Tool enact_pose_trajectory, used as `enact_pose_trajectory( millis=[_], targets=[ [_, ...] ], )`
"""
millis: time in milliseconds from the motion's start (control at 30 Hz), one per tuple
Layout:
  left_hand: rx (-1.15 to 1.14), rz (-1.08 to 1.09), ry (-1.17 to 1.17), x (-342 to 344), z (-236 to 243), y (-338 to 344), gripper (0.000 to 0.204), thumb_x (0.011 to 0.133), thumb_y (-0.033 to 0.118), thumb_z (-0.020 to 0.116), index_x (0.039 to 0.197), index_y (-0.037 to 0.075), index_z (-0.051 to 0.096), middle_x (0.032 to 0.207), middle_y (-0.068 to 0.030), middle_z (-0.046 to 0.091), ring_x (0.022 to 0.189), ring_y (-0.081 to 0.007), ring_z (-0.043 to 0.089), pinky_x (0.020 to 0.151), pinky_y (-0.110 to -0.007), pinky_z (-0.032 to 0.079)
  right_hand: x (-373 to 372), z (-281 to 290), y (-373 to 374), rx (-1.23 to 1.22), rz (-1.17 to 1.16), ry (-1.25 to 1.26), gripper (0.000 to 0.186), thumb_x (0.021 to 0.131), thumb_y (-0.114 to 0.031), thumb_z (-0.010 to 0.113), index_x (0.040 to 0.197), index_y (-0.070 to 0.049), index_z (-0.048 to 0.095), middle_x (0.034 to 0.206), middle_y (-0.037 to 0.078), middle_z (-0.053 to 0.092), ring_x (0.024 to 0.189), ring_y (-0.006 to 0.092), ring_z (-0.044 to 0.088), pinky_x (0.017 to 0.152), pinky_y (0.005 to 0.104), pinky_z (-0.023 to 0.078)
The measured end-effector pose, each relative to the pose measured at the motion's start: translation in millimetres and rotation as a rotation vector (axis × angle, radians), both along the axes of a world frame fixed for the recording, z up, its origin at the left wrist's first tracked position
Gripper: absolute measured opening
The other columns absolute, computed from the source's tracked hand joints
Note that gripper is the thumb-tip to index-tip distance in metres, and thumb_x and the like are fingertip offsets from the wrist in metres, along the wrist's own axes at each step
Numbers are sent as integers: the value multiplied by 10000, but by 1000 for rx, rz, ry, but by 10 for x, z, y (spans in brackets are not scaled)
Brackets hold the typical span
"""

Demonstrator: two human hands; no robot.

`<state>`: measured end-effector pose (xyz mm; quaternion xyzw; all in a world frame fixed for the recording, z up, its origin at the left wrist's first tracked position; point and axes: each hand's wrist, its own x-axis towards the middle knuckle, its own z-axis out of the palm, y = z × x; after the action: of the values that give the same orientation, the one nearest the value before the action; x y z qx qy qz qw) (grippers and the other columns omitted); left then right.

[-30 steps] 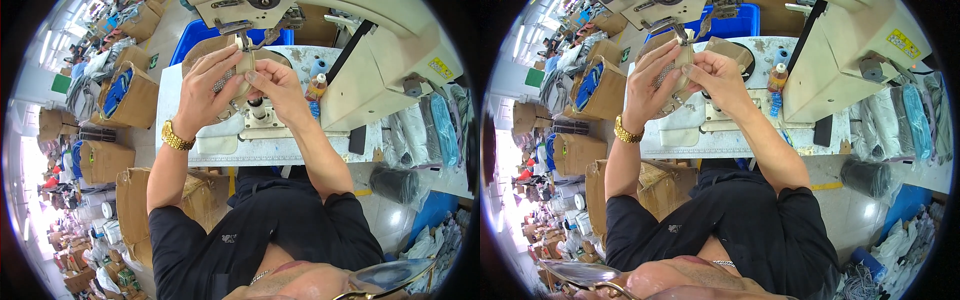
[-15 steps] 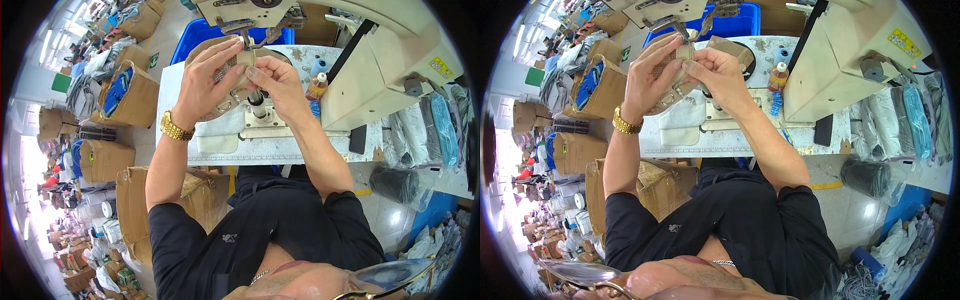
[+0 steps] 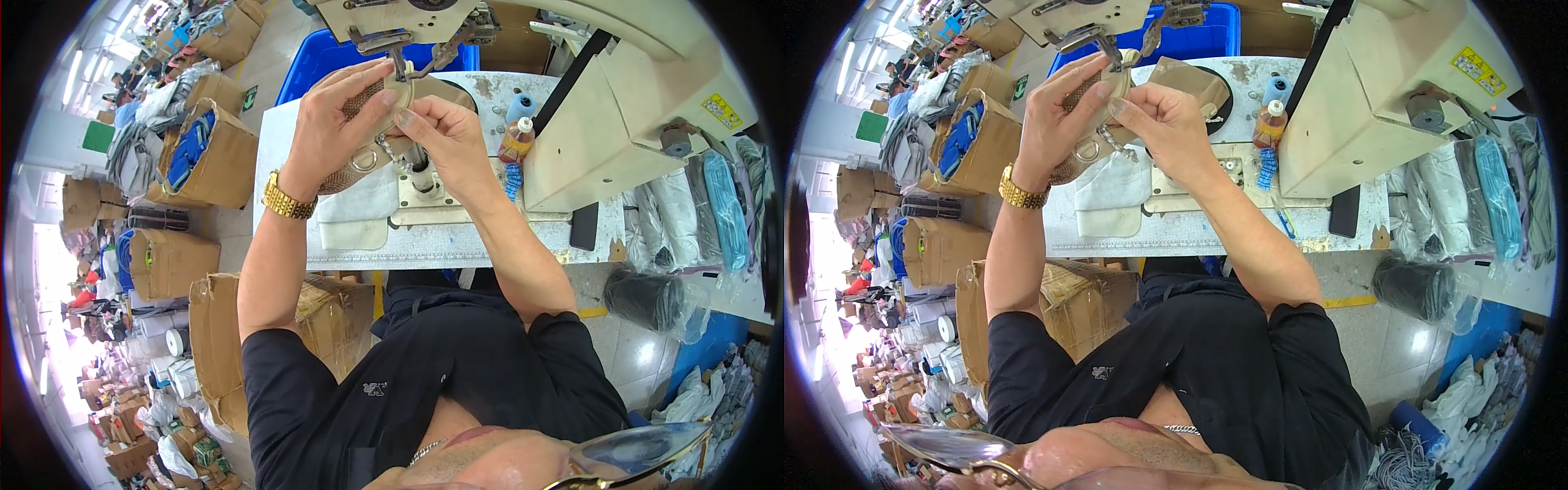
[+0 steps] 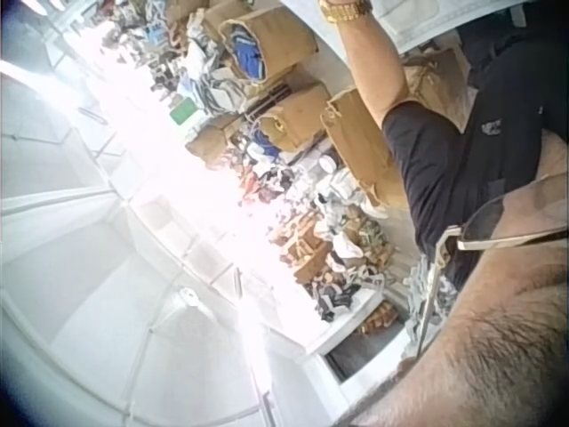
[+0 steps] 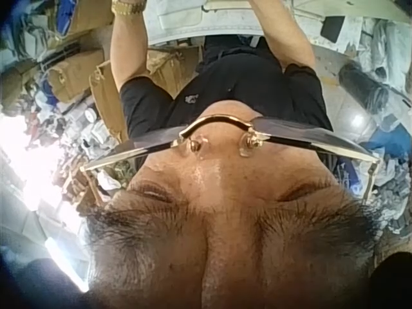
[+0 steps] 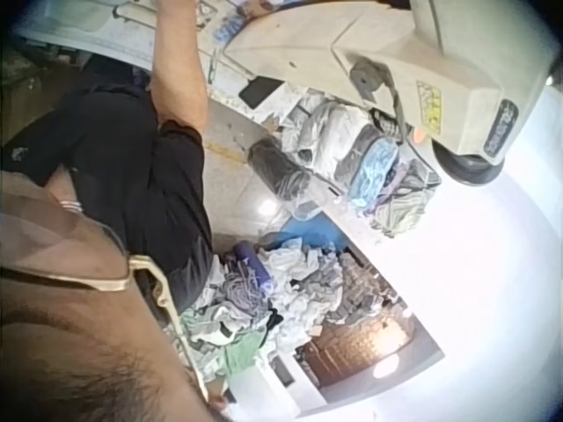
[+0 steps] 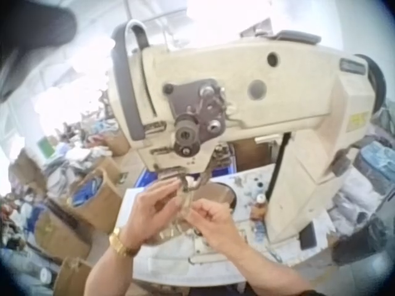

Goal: Sewing together mesh and fabric components using an industrial sewing machine.

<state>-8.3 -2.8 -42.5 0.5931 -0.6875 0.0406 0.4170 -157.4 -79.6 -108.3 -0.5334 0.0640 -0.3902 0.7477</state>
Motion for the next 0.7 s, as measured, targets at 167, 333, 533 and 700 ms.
enact_pose_trajectory(
  millis=[167, 333, 533, 700],
  targets=[
    [61, -13, 129, 14, 13, -23, 352, 872, 183, 701, 1160, -17, 670, 1167, -192, 668, 1064, -256, 653, 923, -322, 494, 41, 5, -1, -45, -47, 32, 187, 959, -183, 631, 922, -3, 664, 824, 28, 682, 763, 60, 629, 711, 207, 504],
    [124, -21, 141, 87, 12, -31, 352, 914, 214, 654, 1182, -14, 657, 1188, -169, 655, 1075, -241, 634, 923, -317, 486, 56, 51, 19, -107, -162, 138, 273, 960, -243, 634, 812, -16, 663, 756, 1, 655, 678, 21, 550, 617, 174, 426],
    [250, -47, 95, 155, 70, -6, 397, 960, 254, 594, 1268, 3, 597, 1267, -146, 591, 1117, -234, 591, 934, -319, 474, 63, 92, 11, -108, -228, 164, 308, 933, -212, 628, 711, 1, 629, 573, -55, 516, 540, 1, 406, 461, 217, 283],
    [260, -108, 1, 254, -17, -80, 422, 991, 273, 539, 1333, 25, 541, 1340, -153, 528, 1180, -250, 540, 998, -332, 424, 92, 53, -31, -111, -223, 124, 311, 928, -213, 634, 700, -2, 621, 567, -61, 498, 542, 3, 390, 465, 221, 280]
  ],
)
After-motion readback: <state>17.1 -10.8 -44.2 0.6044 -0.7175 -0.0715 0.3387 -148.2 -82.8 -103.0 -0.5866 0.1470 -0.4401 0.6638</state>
